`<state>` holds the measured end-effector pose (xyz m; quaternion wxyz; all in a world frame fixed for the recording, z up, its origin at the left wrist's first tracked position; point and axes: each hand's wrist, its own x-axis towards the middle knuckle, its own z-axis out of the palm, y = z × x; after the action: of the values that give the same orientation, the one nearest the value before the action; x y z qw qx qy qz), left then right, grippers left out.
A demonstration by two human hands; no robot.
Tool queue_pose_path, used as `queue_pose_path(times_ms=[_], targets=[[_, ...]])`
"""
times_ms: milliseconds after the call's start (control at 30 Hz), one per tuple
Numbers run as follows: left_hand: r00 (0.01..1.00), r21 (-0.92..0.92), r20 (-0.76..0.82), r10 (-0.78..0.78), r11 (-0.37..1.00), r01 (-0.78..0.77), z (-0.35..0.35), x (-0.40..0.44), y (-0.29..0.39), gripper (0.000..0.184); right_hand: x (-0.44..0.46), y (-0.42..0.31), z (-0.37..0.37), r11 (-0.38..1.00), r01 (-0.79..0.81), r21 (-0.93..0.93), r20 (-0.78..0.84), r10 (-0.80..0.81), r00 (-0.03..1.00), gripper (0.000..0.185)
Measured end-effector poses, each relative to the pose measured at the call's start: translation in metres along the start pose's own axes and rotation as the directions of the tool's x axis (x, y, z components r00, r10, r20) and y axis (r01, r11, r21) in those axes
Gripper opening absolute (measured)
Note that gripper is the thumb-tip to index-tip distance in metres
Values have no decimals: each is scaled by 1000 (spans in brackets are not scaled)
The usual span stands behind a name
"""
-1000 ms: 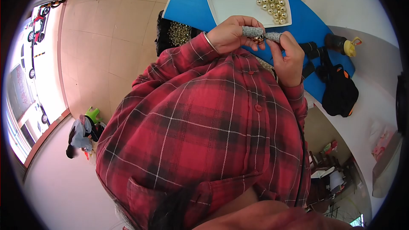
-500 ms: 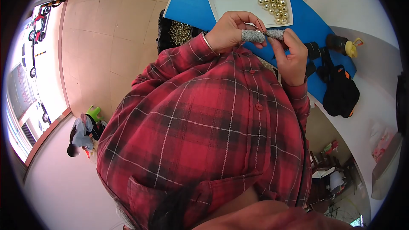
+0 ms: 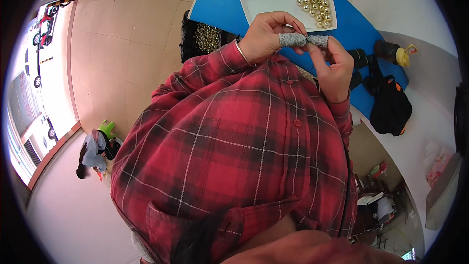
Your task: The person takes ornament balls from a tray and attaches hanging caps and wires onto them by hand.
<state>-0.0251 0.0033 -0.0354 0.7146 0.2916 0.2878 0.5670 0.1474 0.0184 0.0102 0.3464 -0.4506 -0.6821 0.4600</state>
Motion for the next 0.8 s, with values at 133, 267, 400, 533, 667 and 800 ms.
queue_pose_path(times_ms=[133,267,400,533,667,800], targets=[[1000,54,7,25,998,-25,-3,1,-3,24,-3,3,0,996,-77,50,4,77,997,5],[994,133,-72,-87,987,96,-7,1,0,20,-3,-1,0,961,-219,168,46,215,976,4],[996,110,-62,-72,991,78,0,4,1,19,-3,9,-12,952,-239,190,75,229,971,6],[997,91,-48,-68,993,72,0,3,1,19,-1,11,-13,947,-239,216,90,224,970,11],[996,100,-27,-86,991,88,-2,1,1,20,0,10,-9,943,-231,239,100,213,972,15],[989,162,-6,-147,976,146,-8,-2,1,23,0,10,-4,936,-237,260,120,212,970,18]])
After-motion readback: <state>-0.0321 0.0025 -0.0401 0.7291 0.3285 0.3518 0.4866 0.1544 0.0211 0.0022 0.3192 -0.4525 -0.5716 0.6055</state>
